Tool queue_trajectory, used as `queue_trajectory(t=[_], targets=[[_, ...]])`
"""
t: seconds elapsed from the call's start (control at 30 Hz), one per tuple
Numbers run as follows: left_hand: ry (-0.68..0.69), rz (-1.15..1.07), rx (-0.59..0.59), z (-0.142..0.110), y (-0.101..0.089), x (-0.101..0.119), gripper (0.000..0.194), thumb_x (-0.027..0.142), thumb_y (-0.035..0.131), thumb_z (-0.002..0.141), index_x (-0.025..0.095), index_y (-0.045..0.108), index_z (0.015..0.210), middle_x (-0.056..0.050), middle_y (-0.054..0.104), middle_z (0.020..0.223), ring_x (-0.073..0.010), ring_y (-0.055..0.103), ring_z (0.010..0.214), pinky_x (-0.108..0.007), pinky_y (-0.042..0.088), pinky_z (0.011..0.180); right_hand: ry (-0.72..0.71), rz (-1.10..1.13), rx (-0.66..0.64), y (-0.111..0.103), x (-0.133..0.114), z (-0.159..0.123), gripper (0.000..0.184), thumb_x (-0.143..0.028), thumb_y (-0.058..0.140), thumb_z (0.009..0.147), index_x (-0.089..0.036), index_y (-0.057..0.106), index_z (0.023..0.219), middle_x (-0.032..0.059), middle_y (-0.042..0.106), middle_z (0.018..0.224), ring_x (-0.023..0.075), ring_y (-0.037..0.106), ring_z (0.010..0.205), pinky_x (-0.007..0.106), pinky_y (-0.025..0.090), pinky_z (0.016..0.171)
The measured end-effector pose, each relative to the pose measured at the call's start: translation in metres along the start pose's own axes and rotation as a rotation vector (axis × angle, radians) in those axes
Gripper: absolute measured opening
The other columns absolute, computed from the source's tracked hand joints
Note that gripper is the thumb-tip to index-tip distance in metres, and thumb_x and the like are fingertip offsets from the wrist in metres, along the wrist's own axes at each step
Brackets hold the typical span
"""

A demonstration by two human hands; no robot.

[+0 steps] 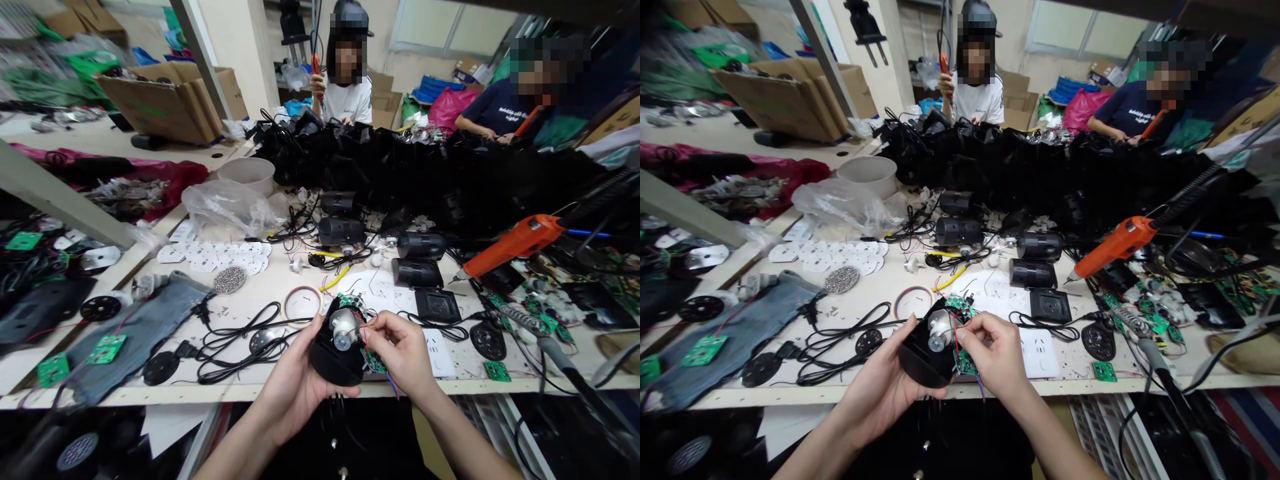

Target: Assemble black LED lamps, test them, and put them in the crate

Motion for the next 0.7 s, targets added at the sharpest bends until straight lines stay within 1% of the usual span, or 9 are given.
queue_trajectory(t=[0.17, 0.3, 0.4, 0.5, 0.7], targets=[[0.005, 0.013, -0.001, -0.0002, 0.0001, 0.0001, 0.037, 0.040, 0.048, 0.093, 0.009, 0.067, 0.100, -0.014, 0.071, 0.088, -0.0223, 0.066, 0.068, -0.037, 0.060, 0.051, -0.085, -0.076, -0.006, -0.0015, -0.0032, -0.0001, 0.017, -0.026, 0.062, 0.076, -0.018, 0.062, 0.062, -0.0001, 0.061, 0.055, 0.0113, 0.050, 0.049, 0.022, 0.040, 0.049], [0.031, 0.033, 0.010, -0.0007, -0.0001, 0.0001, 0.033, 0.038, 0.050, 0.092, 0.011, 0.066, 0.101, -0.013, 0.070, 0.089, -0.0215, 0.065, 0.069, -0.037, 0.060, 0.051, -0.159, -0.138, -0.022, -0.0038, -0.0057, 0.0004, 0.014, -0.021, 0.061, 0.077, -0.019, 0.064, 0.063, -0.0002, 0.063, 0.057, 0.0121, 0.054, 0.051, 0.022, 0.043, 0.051], [0.050, 0.051, -0.011, -0.0009, -0.0011, -0.0002, 0.031, 0.037, 0.051, 0.092, 0.012, 0.067, 0.100, -0.012, 0.070, 0.088, -0.0202, 0.064, 0.068, -0.036, 0.060, 0.052, -0.161, -0.126, -0.040, -0.0060, -0.0052, 0.0023, 0.014, -0.021, 0.062, 0.077, -0.019, 0.064, 0.063, -0.0003, 0.064, 0.057, 0.0124, 0.055, 0.051, 0.023, 0.043, 0.051], [0.049, 0.061, -0.034, -0.0013, -0.0017, -0.0004, 0.034, 0.039, 0.050, 0.093, 0.011, 0.068, 0.100, -0.012, 0.069, 0.087, -0.0197, 0.064, 0.068, -0.035, 0.060, 0.052, -0.148, -0.100, -0.055, -0.0077, -0.0044, 0.0040, 0.014, -0.022, 0.063, 0.076, -0.019, 0.063, 0.062, -0.0007, 0.063, 0.056, 0.0120, 0.055, 0.050, 0.022, 0.042, 0.049], [0.028, 0.049, -0.026, -0.0011, -0.0012, -0.0003, 0.035, 0.038, 0.049, 0.093, 0.011, 0.068, 0.101, -0.012, 0.069, 0.087, -0.0193, 0.064, 0.067, -0.035, 0.059, 0.051, -0.123, -0.094, -0.083, -0.0079, -0.0046, 0.0036, 0.016, -0.024, 0.061, 0.078, -0.019, 0.060, 0.062, -0.0013, 0.062, 0.055, 0.0114, 0.054, 0.049, 0.022, 0.041, 0.049]])
Point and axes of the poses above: each hand's wrist, its own z-axis towards the middle knuckle, its own y-axis out of the palm, x = y × z, the point moved 1 cm from there along z, towards the middle knuckle
